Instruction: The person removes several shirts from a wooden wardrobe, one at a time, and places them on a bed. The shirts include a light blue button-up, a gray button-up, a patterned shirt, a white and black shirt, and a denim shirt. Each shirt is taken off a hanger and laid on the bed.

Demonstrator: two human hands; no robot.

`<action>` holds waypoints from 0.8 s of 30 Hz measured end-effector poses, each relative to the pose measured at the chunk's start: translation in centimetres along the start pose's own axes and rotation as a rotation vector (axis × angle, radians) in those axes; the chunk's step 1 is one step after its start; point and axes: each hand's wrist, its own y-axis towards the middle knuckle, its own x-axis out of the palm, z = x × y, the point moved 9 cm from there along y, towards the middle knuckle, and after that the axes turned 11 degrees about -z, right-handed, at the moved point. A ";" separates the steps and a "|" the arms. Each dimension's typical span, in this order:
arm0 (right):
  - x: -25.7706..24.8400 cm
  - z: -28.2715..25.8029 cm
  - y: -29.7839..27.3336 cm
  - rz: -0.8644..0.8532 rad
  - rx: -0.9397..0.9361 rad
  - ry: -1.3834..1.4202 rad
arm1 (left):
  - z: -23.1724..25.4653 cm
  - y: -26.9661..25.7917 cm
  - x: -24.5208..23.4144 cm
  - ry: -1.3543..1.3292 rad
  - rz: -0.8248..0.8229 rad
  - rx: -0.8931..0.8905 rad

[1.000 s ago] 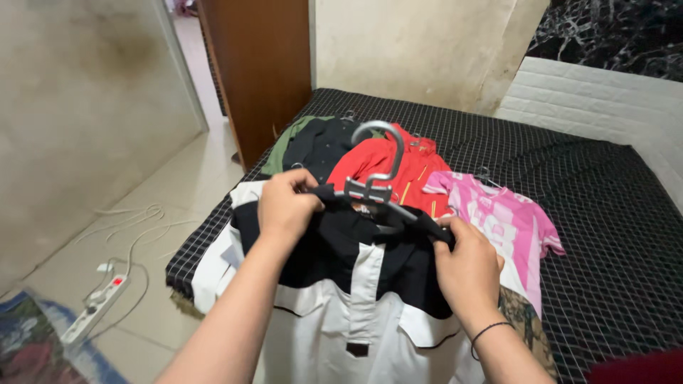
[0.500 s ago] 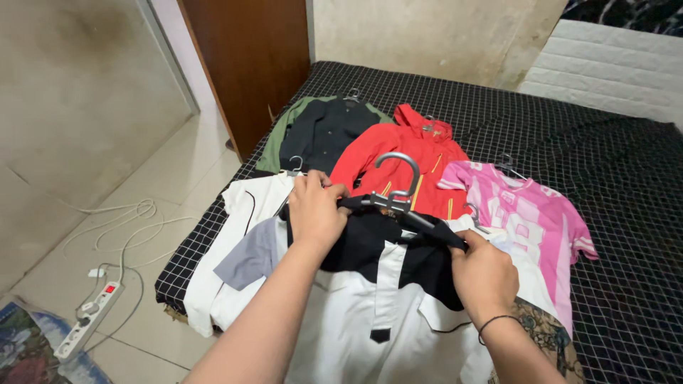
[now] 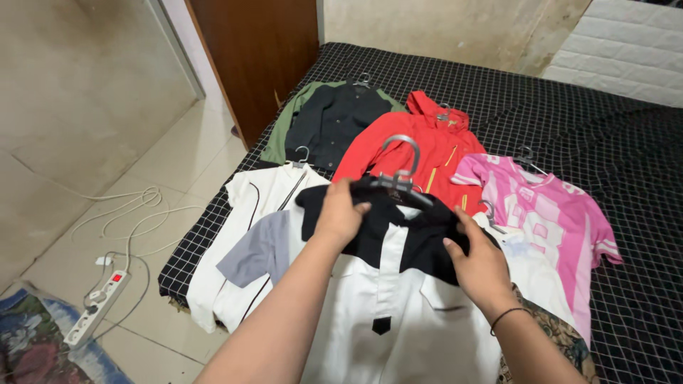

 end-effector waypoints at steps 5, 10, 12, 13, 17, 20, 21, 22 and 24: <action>0.8 -0.4 0.1 0.010 -0.052 0.035 | -0.5 0.0 1.3 0.066 -0.103 0.067; 1.1 -0.6 -0.9 -0.017 0.086 0.058 | 0.3 -1.9 -0.1 0.013 -0.085 0.100; 0.8 -1.3 -1.3 -0.009 0.087 0.111 | 0.7 -2.4 -0.6 -0.014 -0.087 0.080; 0.9 -1.4 -1.6 -0.014 0.114 0.155 | 0.9 -2.6 -0.8 -0.023 -0.087 0.071; 0.2 -4.3 -2.8 0.009 -0.100 0.382 | 1.6 -4.0 -2.4 -0.002 -0.049 0.123; 0.3 -5.1 -3.9 -0.005 -0.112 0.505 | 0.9 -5.0 -3.1 -0.005 -0.079 0.062; 0.2 -5.3 -4.2 -0.004 -0.113 0.510 | 0.9 -5.4 -3.3 -0.010 -0.077 0.073; 0.2 -5.5 -4.6 -0.003 -0.114 0.516 | 1.0 -5.9 -3.5 -0.016 -0.075 0.084; -0.1 -5.9 -5.5 0.003 -0.121 0.508 | 1.3 -6.9 -3.8 -0.020 -0.072 0.097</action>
